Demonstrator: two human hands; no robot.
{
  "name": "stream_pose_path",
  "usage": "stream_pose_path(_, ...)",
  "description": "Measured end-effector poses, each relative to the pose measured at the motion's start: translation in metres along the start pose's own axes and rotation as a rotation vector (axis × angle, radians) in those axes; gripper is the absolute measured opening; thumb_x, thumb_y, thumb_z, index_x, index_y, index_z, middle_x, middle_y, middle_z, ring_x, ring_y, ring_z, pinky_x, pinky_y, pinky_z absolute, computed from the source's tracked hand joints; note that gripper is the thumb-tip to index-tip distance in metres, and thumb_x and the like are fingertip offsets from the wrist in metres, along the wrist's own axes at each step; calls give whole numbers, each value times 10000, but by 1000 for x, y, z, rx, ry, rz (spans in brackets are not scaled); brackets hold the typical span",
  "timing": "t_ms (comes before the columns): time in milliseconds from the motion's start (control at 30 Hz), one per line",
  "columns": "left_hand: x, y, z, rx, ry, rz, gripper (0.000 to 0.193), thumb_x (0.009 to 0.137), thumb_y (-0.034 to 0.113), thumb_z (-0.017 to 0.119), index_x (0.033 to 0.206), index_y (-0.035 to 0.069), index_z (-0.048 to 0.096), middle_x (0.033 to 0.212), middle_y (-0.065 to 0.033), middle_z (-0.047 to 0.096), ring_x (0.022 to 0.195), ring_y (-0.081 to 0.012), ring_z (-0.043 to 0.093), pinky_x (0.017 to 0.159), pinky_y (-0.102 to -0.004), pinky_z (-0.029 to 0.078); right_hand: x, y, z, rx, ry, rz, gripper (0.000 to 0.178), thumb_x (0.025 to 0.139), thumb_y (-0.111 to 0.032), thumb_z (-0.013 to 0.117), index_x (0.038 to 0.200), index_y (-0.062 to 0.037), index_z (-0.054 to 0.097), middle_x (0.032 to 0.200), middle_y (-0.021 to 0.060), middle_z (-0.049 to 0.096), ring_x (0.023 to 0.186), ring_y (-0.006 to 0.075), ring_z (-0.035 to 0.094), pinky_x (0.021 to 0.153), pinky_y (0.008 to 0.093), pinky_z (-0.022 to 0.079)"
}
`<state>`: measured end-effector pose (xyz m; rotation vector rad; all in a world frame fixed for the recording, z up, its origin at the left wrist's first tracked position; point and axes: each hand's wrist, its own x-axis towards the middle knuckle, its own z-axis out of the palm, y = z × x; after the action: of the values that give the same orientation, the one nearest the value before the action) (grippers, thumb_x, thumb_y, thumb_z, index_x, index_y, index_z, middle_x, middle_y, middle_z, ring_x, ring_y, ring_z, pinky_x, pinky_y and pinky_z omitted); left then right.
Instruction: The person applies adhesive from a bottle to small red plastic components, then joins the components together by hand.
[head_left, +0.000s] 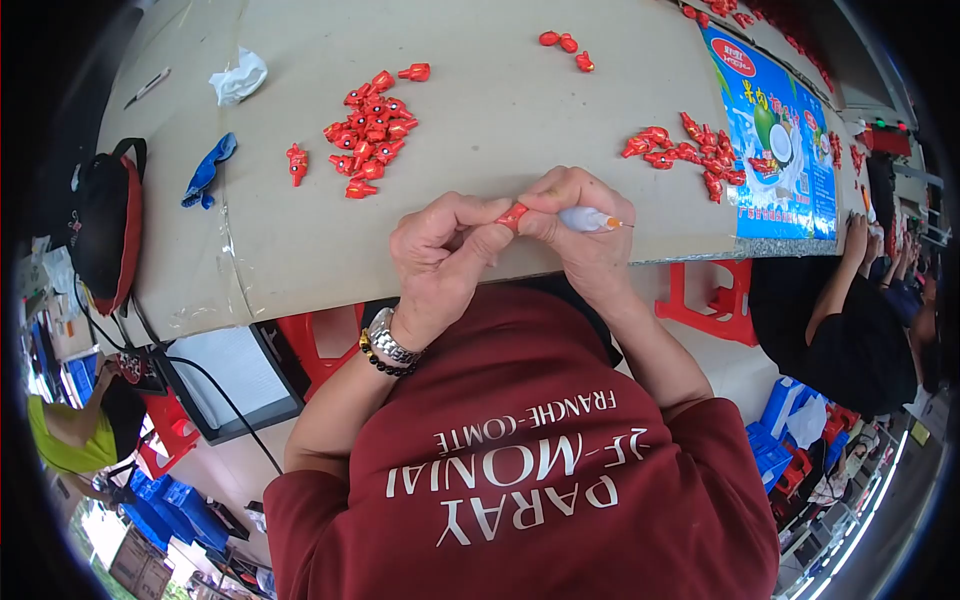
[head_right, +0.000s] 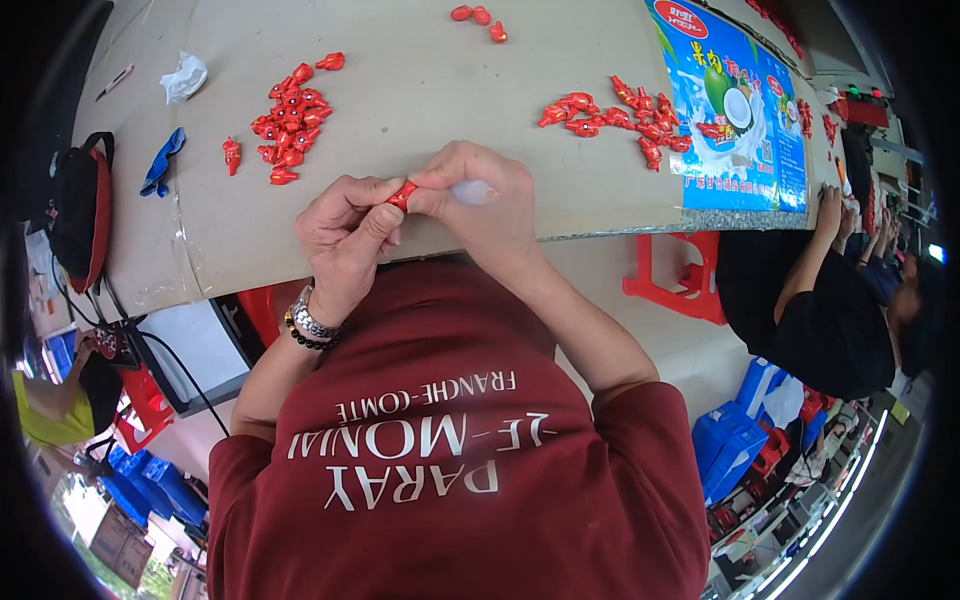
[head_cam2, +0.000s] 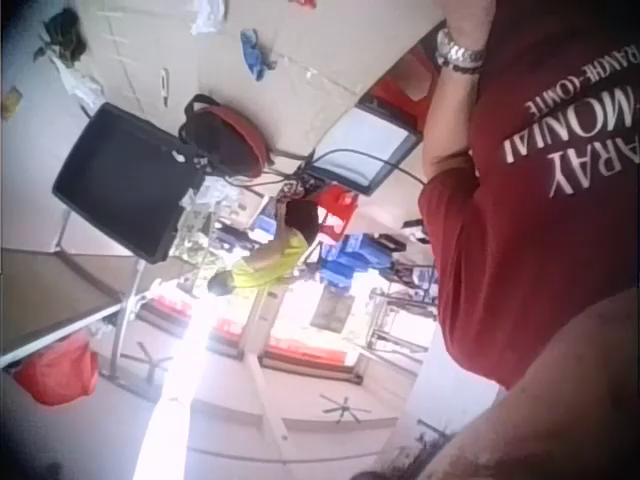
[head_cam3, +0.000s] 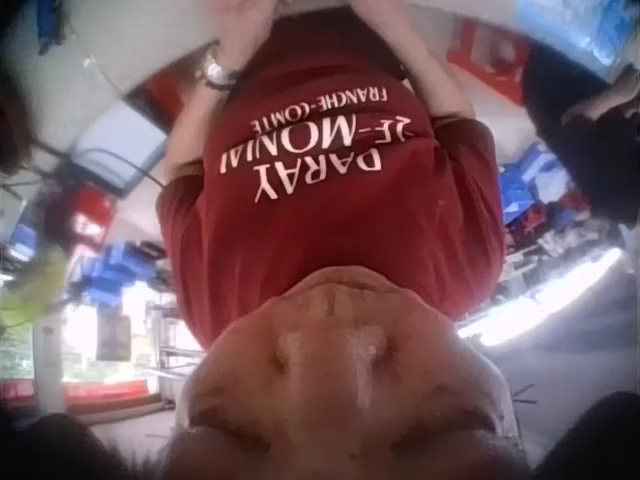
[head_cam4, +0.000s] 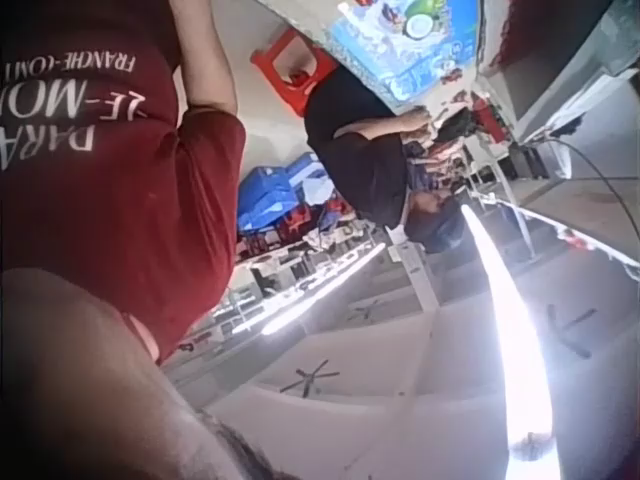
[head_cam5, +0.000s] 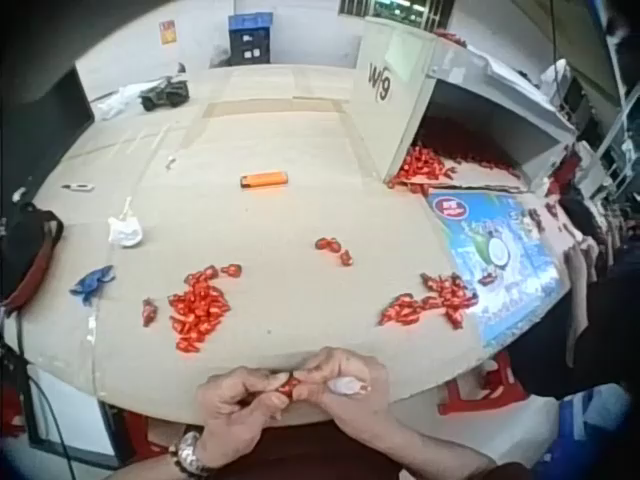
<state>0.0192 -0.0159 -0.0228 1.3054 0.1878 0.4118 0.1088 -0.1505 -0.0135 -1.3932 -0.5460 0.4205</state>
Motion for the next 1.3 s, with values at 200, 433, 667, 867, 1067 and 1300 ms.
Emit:
stream_pose_path(200, 2, -1, 0, -8, -6, 16, 107, 851, -35, 626, 952, -18, 656, 750, -29, 655, 575, -19, 520, 494, -171, 415, 2, 0, 1, -11, 34, 1, 154, 718, 19, 759, 788, 20, 621, 779, 61, 646, 730, 117, 612, 662, 244, 489)
stream_pose_path(433, 4, 1, 0, -54, -75, -20, 142, 883, 26, 624, 1017, -23, 622, 746, -21, 646, 565, -14, 504, 487, -162, 403, 5, -5, 2, 27, 99, 50, 127, 753, 0, 742, 802, 7, 624, 796, 53, 645, 703, 104, 603, 646, 231, 489)
stream_pose_path(667, 2, 8, 9, 141, 51, 44, 161, 873, 39, 641, 1027, -1, 621, 741, -25, 642, 558, -11, 496, 482, -160, 398, 4, -24, 3, 263, 130, 300, 95, 804, -6, 689, 804, -6, 594, 756, 58, 636, 657, 96, 597, 607, 220, 501)
stream_pose_path(867, -3, 15, 4, 140, 64, 32, 136, 900, 78, 619, 1002, -11, 620, 702, -20, 617, 526, -18, 486, 451, -165, 381, -5, -34, 7, 178, 106, 305, 88, 803, -12, 691, 835, -7, 610, 754, 51, 635, 650, 88, 590, 592, 225, 495)
stream_pose_path(1067, -7, 22, 7, -292, 103, -207, 177, 946, 161, 568, 958, -10, 609, 705, -28, 593, 477, -32, 452, 403, -180, 346, -9, -32, 11, -287, 93, -134, 171, 699, 24, 736, 847, -8, 658, 747, 65, 629, 671, 142, 604, 590, 268, 485)
stream_pose_path(1300, -16, 23, 7, -216, -15, -171, 227, 952, 193, 555, 1031, -17, 591, 754, -57, 593, 518, -73, 474, 430, -192, 356, -16, -33, 10, -390, 90, -359, 167, 676, 34, 741, 818, -15, 669, 750, 87, 620, 655, 183, 608, 565, 271, 483)
